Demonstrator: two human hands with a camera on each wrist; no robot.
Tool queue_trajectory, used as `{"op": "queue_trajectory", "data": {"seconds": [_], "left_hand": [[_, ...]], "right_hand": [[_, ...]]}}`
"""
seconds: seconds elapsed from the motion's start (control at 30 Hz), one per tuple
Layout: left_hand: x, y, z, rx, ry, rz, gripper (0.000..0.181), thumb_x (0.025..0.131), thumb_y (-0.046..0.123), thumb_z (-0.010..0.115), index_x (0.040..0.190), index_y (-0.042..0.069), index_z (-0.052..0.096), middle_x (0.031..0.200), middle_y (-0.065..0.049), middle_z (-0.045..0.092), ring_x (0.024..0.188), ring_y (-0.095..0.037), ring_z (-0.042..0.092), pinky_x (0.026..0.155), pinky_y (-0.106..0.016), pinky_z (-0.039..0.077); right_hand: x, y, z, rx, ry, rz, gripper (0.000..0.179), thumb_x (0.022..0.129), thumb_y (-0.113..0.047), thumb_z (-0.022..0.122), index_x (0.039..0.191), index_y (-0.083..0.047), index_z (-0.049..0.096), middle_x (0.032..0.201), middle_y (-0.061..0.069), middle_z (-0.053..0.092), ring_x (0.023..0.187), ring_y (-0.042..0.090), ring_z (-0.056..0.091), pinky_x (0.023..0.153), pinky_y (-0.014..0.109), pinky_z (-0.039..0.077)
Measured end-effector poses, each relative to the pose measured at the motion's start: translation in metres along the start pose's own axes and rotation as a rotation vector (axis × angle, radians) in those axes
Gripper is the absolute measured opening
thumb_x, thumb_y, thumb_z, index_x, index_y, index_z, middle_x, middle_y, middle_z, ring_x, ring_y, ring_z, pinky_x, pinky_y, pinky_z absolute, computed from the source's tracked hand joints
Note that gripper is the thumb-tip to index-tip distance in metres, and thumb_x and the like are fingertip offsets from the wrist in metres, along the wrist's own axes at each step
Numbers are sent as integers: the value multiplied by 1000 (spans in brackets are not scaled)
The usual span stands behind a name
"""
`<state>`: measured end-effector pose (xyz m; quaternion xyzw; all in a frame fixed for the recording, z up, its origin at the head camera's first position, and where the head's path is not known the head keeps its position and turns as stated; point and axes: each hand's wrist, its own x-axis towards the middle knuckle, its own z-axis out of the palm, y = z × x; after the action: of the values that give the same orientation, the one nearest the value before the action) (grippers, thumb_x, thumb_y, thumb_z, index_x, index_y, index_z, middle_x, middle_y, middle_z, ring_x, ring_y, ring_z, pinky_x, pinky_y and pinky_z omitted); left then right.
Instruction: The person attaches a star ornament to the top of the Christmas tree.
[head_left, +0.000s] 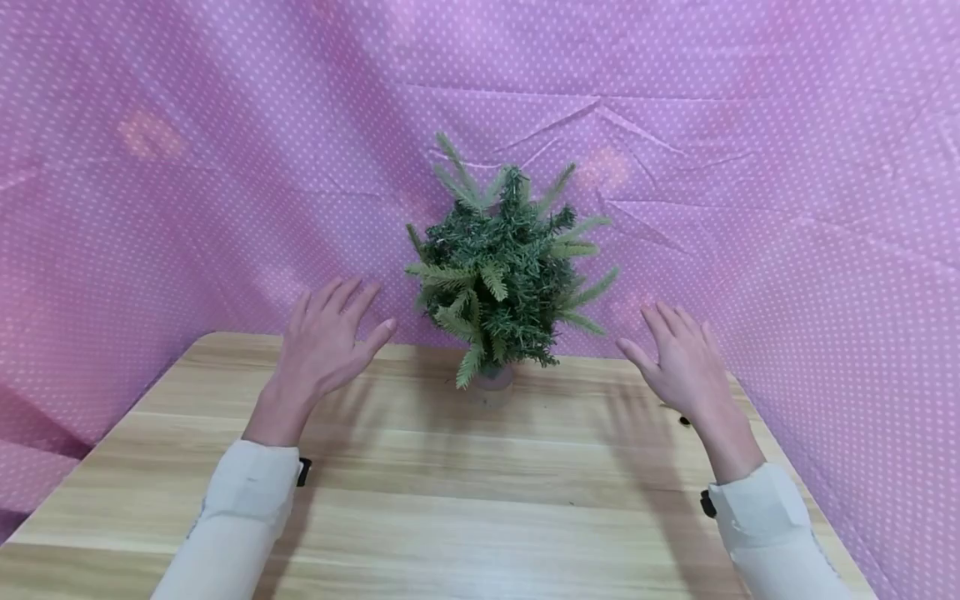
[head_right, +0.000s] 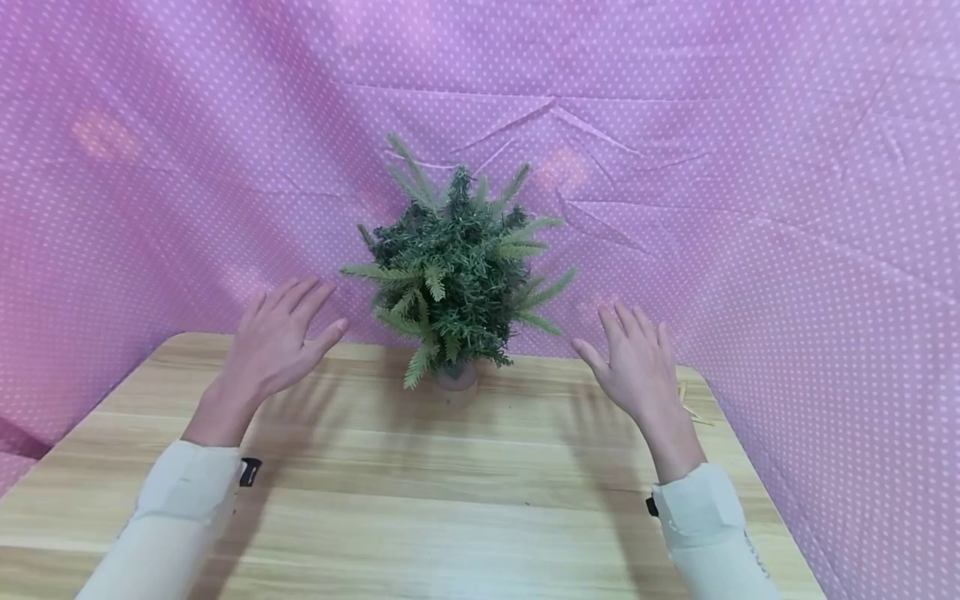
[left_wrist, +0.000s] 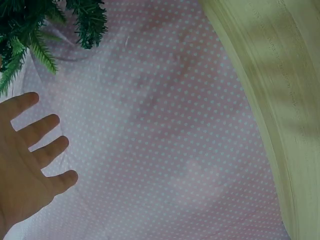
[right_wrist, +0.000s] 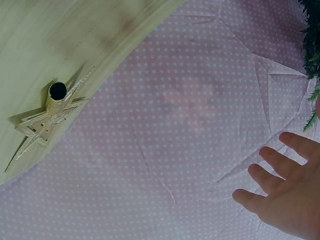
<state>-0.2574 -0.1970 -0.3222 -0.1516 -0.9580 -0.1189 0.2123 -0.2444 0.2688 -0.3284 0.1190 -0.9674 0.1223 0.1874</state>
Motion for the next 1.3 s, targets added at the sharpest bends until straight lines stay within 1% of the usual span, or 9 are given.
{"op": "queue_trajectory", "data": {"seconds": [0.17,0.27,0.37,0.5,0.6,0.77,1.0,1.13,1.3], "left_hand": [[3,0,2,6,16,26,72,102,62,37,154,12,43,160,-17,36,147,-40,28,118,-64,10],[4,0,5,-10,32,46,71,103,60,38,153,12,44,158,-17,39,145,-39,31,118,-61,15],[8,2,8,-59,75,68,69,103,59,41,152,11,46,155,-16,44,143,-39,36,117,-60,21],[13,3,11,-142,170,94,65,101,55,48,147,9,52,149,-16,50,137,-38,44,112,-61,30],[17,4,12,-169,230,122,62,99,52,52,143,8,56,146,-16,54,133,-37,48,109,-60,35],[22,7,9,-186,271,153,60,99,49,54,142,8,57,143,-16,56,130,-37,51,106,-59,38],[31,12,1,-283,401,185,56,97,45,57,138,7,60,140,-16,57,128,-36,53,104,-57,41],[39,18,-6,-291,443,189,55,96,43,57,137,7,60,141,-16,56,127,-36,53,101,-57,43],[48,25,-14,-319,471,179,55,96,43,53,137,6,60,141,-17,55,126,-37,53,96,-58,46]], "right_hand": [[0,3,3,5,60,-29,70,103,-48,54,148,4,44,151,32,40,137,54,35,110,70,23],[-1,4,4,12,92,-41,67,102,-45,58,145,5,48,148,32,45,133,53,40,107,69,29],[-2,7,5,19,118,-40,63,101,-42,60,143,5,51,145,31,48,131,53,43,106,68,31],[-6,10,7,29,131,-35,59,100,-39,63,139,4,55,141,29,52,128,52,46,105,66,32],[-9,13,9,21,125,-42,58,97,-37,68,138,3,57,137,28,55,123,52,49,101,66,36],[-13,18,11,10,99,-48,59,95,-37,70,136,4,58,134,29,56,116,53,52,95,66,40],[-21,25,12,37,61,-20,59,97,-36,68,137,6,56,135,30,55,121,53,50,98,67,39],[-25,31,10,43,27,10,60,99,-39,64,139,5,53,138,30,53,124,53,48,98,68,38],[-31,40,11,44,-13,28,64,101,-43,59,141,6,51,141,32,49,127,54,44,99,70,37]]}}
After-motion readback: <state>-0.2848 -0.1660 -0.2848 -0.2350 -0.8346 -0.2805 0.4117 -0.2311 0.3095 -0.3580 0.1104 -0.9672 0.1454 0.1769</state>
